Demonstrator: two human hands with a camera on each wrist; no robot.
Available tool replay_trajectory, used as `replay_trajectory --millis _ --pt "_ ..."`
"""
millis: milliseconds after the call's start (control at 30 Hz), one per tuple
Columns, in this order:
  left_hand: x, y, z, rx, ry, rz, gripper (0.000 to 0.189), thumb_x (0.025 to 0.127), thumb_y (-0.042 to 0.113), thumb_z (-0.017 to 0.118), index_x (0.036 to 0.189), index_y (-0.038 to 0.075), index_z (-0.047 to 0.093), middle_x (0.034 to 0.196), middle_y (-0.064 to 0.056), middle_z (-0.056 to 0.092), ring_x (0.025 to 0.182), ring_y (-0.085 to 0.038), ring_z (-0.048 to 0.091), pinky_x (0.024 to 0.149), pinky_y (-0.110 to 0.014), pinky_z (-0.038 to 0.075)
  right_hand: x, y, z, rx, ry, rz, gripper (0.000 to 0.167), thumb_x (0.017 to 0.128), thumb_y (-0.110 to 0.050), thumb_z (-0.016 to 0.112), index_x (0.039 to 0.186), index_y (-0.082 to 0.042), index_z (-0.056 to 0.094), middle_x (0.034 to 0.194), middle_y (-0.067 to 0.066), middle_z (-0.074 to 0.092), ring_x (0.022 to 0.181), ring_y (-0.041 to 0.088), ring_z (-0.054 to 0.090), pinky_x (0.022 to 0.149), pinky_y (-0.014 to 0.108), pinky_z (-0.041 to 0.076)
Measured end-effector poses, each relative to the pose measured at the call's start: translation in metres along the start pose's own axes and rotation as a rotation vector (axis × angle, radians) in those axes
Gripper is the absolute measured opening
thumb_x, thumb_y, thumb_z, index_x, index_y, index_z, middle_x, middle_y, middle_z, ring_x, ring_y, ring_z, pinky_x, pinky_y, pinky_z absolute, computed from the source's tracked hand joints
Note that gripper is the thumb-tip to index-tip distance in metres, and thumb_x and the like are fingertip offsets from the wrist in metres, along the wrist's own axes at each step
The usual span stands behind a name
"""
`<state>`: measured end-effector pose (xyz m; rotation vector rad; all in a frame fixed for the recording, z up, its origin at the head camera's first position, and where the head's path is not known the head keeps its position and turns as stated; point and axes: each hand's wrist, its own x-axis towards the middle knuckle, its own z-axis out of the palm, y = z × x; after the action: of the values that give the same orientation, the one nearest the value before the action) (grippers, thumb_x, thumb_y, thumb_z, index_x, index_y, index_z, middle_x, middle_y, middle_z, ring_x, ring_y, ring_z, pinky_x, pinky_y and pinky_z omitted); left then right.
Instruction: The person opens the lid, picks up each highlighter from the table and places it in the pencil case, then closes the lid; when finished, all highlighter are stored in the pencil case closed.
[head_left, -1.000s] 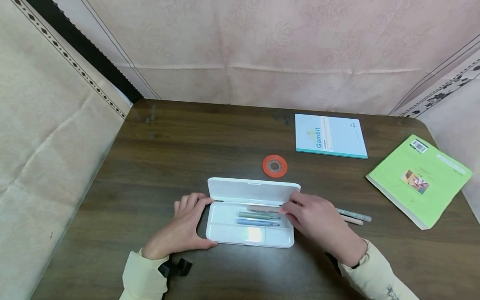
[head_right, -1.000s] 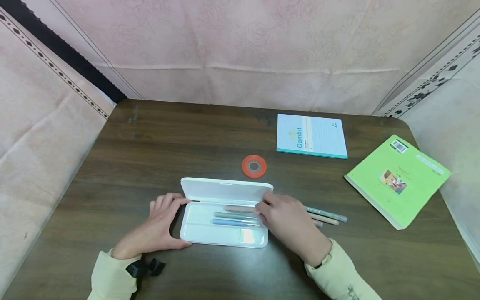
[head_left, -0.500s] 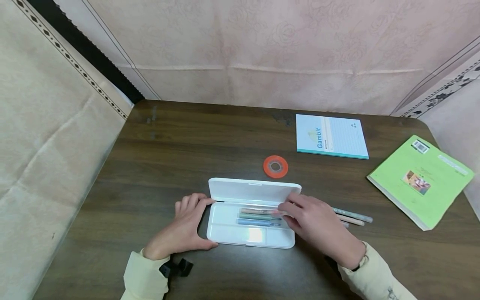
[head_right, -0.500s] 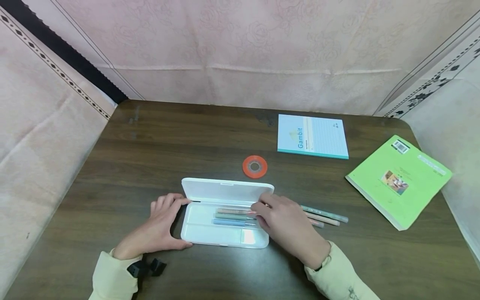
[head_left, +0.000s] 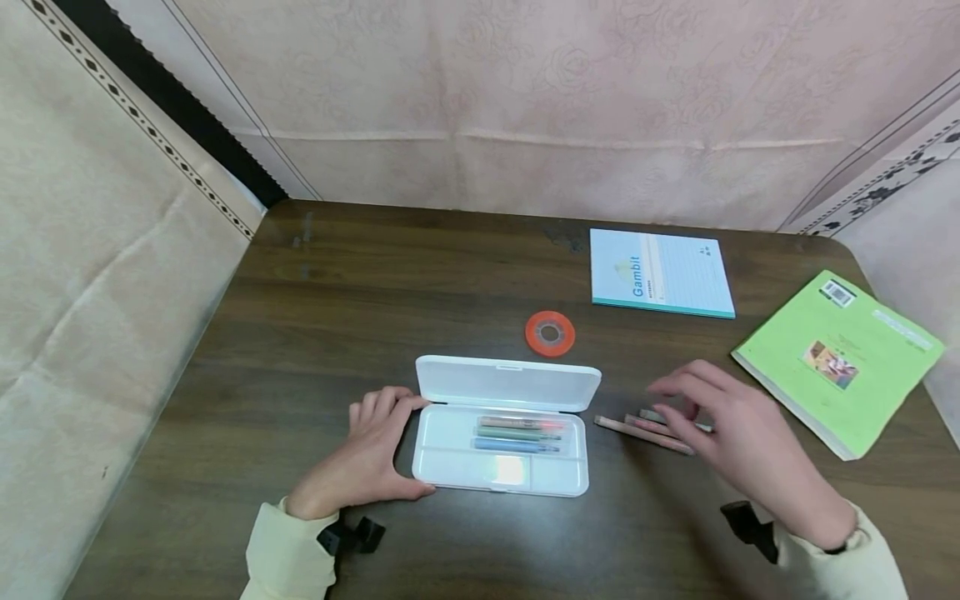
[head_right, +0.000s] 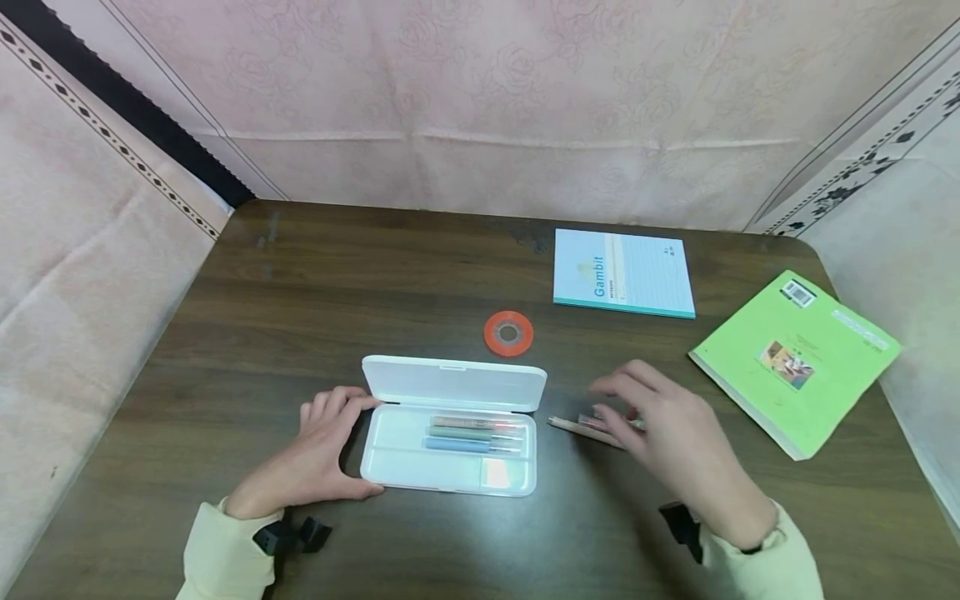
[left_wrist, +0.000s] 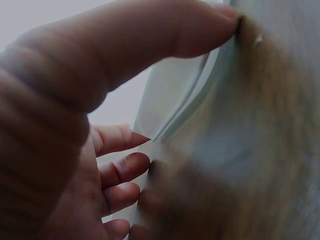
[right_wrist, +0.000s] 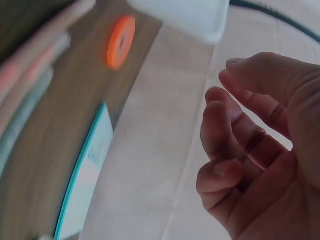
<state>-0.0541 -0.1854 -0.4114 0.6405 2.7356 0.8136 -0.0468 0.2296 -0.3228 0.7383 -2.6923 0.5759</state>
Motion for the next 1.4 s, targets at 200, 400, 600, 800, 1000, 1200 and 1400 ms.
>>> replay_trajectory --millis 200,400,600,800,1000,1200,1400 --pt "0.000 0.000 0.000 0.003 0.000 -0.004 0.094 0.061 0.050 0.089 0.137 0.015 0.046 0.131 -0.007 0.043 0.116 -0.029 0.033 0.089 -0.045 0.021 -0.015 0.021 -0.016 0.001 0.029 0.091 0.037 0.071 -0.001 0.082 0.099 -0.021 0.071 0.086 -0.019 0.056 0.067 -0.010 0.041 0.058 0.011 0.035" --pt "0.000 -0.001 0.000 -0.001 -0.002 -0.006 0.094 0.061 0.050 0.088 0.138 0.016 0.046 0.131 -0.006 0.043 0.116 -0.028 0.033 0.088 -0.045 0.021 -0.039 0.044 -0.014 -0.017 -0.015 0.168 0.036 0.071 -0.001 0.083 0.099 -0.019 0.070 0.087 -0.013 0.062 0.068 -0.008 0.048 0.060 0.011 0.037" --pt "0.000 -0.001 0.000 -0.003 -0.002 -0.002 0.094 0.061 0.050 0.089 0.138 0.016 0.046 0.131 -0.006 0.043 0.115 -0.028 0.033 0.088 -0.045 0.021 -0.063 0.072 -0.003 -0.029 -0.100 0.239 0.030 0.074 -0.002 0.081 0.098 -0.015 0.070 0.088 -0.006 0.064 0.067 -0.009 0.049 0.058 0.013 0.038" --pt "0.000 -0.001 0.000 0.002 0.009 0.013 0.093 0.061 0.050 0.088 0.137 0.016 0.047 0.131 -0.008 0.044 0.114 -0.028 0.034 0.087 -0.044 0.021 -0.080 0.087 0.010 -0.043 -0.168 0.257 0.030 0.072 -0.001 0.083 0.095 -0.016 0.070 0.088 -0.005 0.062 0.064 -0.008 0.042 0.053 0.020 0.037" --pt "0.000 -0.001 0.000 0.009 0.017 0.024 0.093 0.061 0.050 0.089 0.137 0.016 0.047 0.131 -0.008 0.044 0.113 -0.027 0.035 0.086 -0.043 0.021 -0.083 0.090 0.017 -0.015 -0.180 0.272 0.027 0.076 0.001 0.080 0.095 -0.015 0.070 0.093 -0.001 0.063 0.064 -0.007 0.039 0.052 0.020 0.036" --pt "-0.001 0.000 0.000 0.009 0.014 0.018 0.094 0.060 0.049 0.089 0.137 0.015 0.046 0.132 -0.008 0.044 0.114 -0.028 0.034 0.087 -0.043 0.021 -0.083 0.092 0.018 -0.033 -0.160 0.246 0.027 0.073 0.002 0.081 0.091 -0.015 0.070 0.092 -0.001 0.063 0.064 -0.005 0.041 0.054 0.017 0.035" --pt "-0.001 0.000 0.000 0.010 0.017 0.020 0.093 0.061 0.049 0.089 0.137 0.015 0.047 0.131 -0.008 0.044 0.114 -0.028 0.034 0.087 -0.043 0.022 -0.082 0.092 0.016 -0.052 -0.141 0.237 0.028 0.073 0.002 0.081 0.090 -0.015 0.069 0.086 -0.005 0.060 0.062 -0.006 0.037 0.052 0.017 0.033"
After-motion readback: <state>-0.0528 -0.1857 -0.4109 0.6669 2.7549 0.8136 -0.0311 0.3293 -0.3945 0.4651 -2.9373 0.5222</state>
